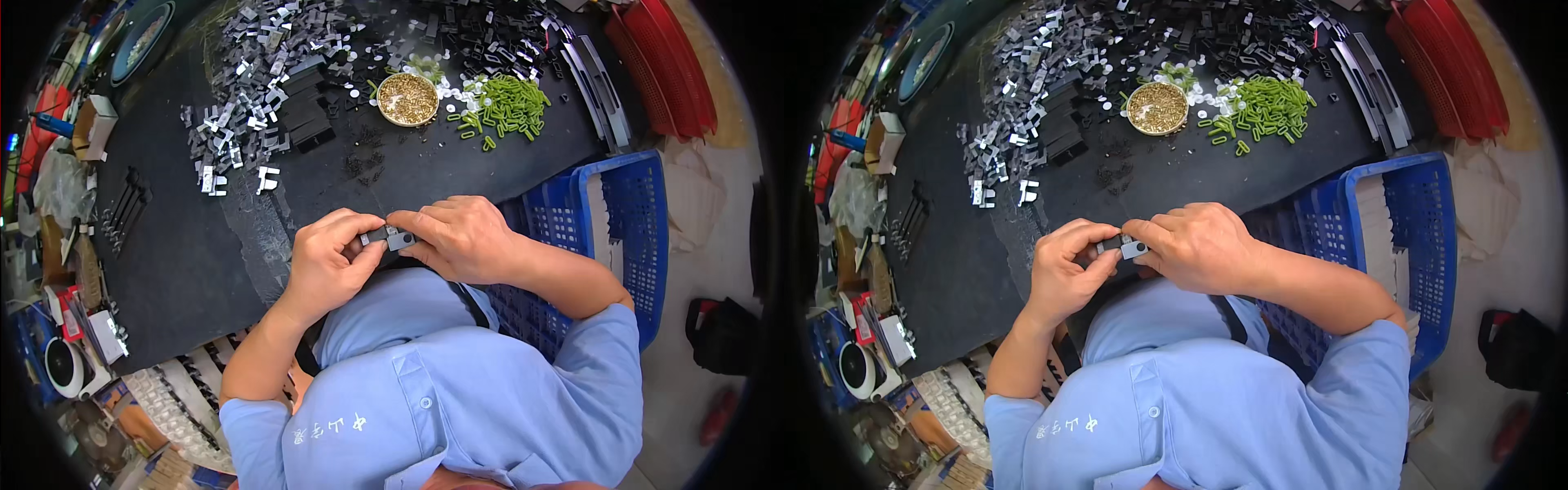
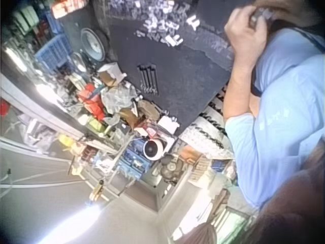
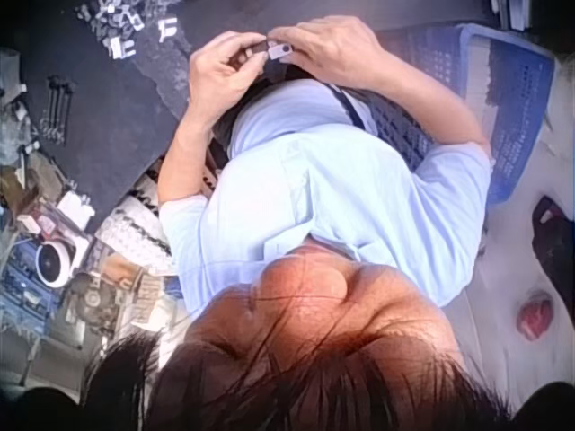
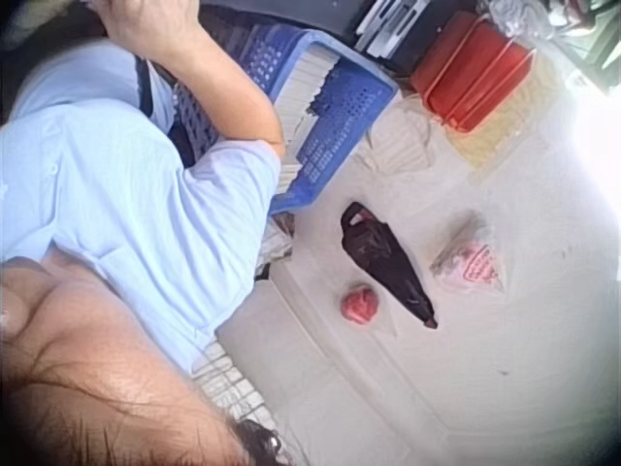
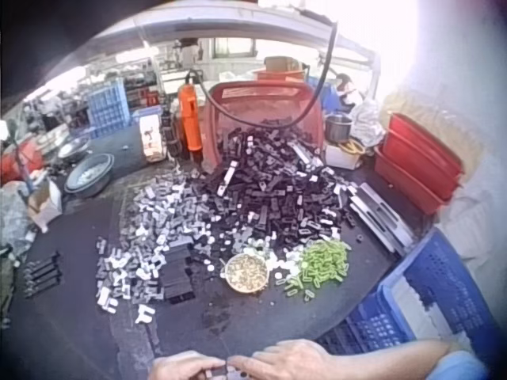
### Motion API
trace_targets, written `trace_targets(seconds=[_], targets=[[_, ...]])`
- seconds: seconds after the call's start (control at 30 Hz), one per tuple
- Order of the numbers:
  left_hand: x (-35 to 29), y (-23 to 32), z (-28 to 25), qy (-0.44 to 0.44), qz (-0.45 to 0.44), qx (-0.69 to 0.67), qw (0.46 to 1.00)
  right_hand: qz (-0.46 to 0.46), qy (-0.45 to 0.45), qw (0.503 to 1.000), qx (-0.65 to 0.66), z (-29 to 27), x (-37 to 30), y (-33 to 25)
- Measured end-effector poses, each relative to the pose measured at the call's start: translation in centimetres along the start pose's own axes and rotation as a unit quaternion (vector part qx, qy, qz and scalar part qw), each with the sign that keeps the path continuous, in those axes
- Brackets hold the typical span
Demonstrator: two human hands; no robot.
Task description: The recorder is assembling small brackets by inserting metal pins and attaching green rubber components using their hands and a manual press tool.
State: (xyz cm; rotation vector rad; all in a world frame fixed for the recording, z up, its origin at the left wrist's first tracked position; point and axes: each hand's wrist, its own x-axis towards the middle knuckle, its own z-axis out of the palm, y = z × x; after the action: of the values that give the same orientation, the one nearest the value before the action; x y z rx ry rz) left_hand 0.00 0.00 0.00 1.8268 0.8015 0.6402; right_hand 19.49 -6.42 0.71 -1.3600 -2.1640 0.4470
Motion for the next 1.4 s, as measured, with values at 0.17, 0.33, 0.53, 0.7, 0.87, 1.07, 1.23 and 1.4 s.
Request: trace_targets(seconds=[0.17,0.33,0.53,0.7,0.87,1.07,1.23,1.4], targets=[[0.1,-0.1,-0.2,-0.036,-0.009,0.012,0.999,0.027,-0.010,1.000,0.010,0.5,-0.1,0.0],[-0.1,-0.3,0.2,-0.026,-0.042,-0.052,0.997,0.017,-0.015,0.999,0.031,0.2,0.0,0.2],[-0.2,0.1,0.3,-0.038,0.000,0.028,0.999,0.035,-0.024,0.999,0.025,0.2,-0.4,0.0],[0.1,-0.1,-0.1,-0.059,-0.106,-0.102,0.987,0.051,-0.038,0.996,0.064,0.2,-0.4,0.4],[0.0,0.1,0.2,-0.046,-0.089,-0.078,0.992,0.046,-0.070,0.994,0.072,-0.5,-0.1,0.5],[0.0,0.6,0.5,-0.029,-0.029,0.043,0.998,0.051,-0.013,0.998,0.017,0.1,-0.3,-0.1],[-0.3,0.2,0.7,-0.040,-0.068,0.016,0.997,0.061,-0.023,0.996,0.058,0.3,-0.5,0.3],[-0.4,-0.5,0.6,-0.059,-0.103,-0.067,0.991,0.072,-0.064,0.993,0.068,0.3,-0.4,0.5]])
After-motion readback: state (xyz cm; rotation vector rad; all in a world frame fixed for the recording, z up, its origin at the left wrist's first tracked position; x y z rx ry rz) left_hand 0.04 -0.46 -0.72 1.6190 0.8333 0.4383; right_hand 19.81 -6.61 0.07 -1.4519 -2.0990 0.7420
